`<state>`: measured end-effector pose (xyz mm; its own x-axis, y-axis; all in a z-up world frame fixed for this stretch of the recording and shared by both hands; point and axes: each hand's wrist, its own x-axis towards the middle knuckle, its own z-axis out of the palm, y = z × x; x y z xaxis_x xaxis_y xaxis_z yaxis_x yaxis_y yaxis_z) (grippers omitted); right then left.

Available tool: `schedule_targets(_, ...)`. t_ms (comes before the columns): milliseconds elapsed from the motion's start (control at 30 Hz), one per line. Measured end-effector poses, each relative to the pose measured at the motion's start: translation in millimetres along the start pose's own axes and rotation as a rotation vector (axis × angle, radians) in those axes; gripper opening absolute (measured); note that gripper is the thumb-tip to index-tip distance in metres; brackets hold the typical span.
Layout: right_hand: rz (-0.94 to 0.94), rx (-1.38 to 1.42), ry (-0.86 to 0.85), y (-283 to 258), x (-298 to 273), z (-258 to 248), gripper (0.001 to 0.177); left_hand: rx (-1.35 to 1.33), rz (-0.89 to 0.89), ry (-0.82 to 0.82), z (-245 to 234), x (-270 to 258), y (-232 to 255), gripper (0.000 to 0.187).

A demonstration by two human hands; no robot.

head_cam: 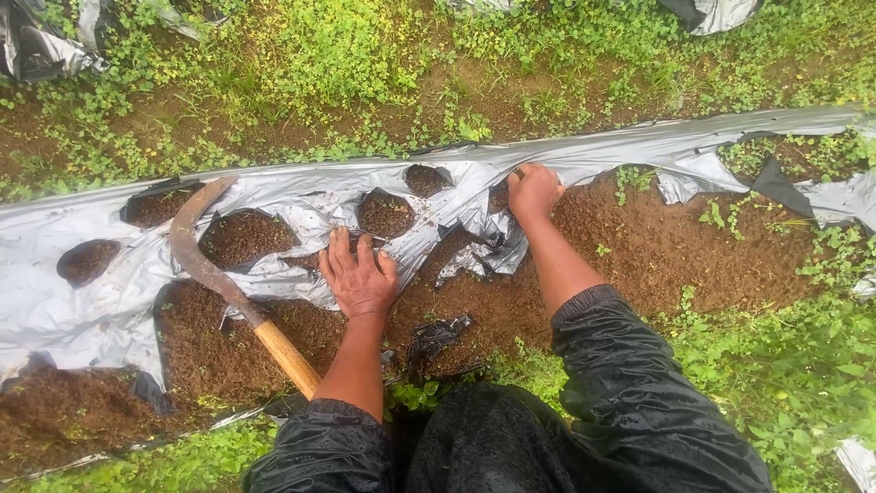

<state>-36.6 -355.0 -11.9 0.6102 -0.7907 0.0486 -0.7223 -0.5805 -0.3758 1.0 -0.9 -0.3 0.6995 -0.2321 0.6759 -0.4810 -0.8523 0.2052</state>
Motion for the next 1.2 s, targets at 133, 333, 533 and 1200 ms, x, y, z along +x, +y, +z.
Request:
schedule_targets(133, 0.047, 0.002, 0.005, 15.9, 10.1, 16.9, 0.016, -0.002, 0.004, 0.006, -0.4, -0.7, 0.2, 0.036)
schedule_targets(333, -0.145, 0.173, 0.129, 20.9, -3.4, -17.6, 0.012, 0.009, 0.003, 0.0, 1.2, -0.1, -0.3, 0.037)
schedule_targets(533, 0.02, 0.353, -0.023, -0.4, -43.6, -125.7, 0.018, 0.005, 0.005, -0.002, 1.4, -0.5, -0.4, 0.036)
schedule_targets(1200, -0.02, 0.213, -0.263, 59.5, -33.5, -119.2, 0.028, 0.003, 0.005, -0.021, -4.4, 0.1, 1.7, 0.036)
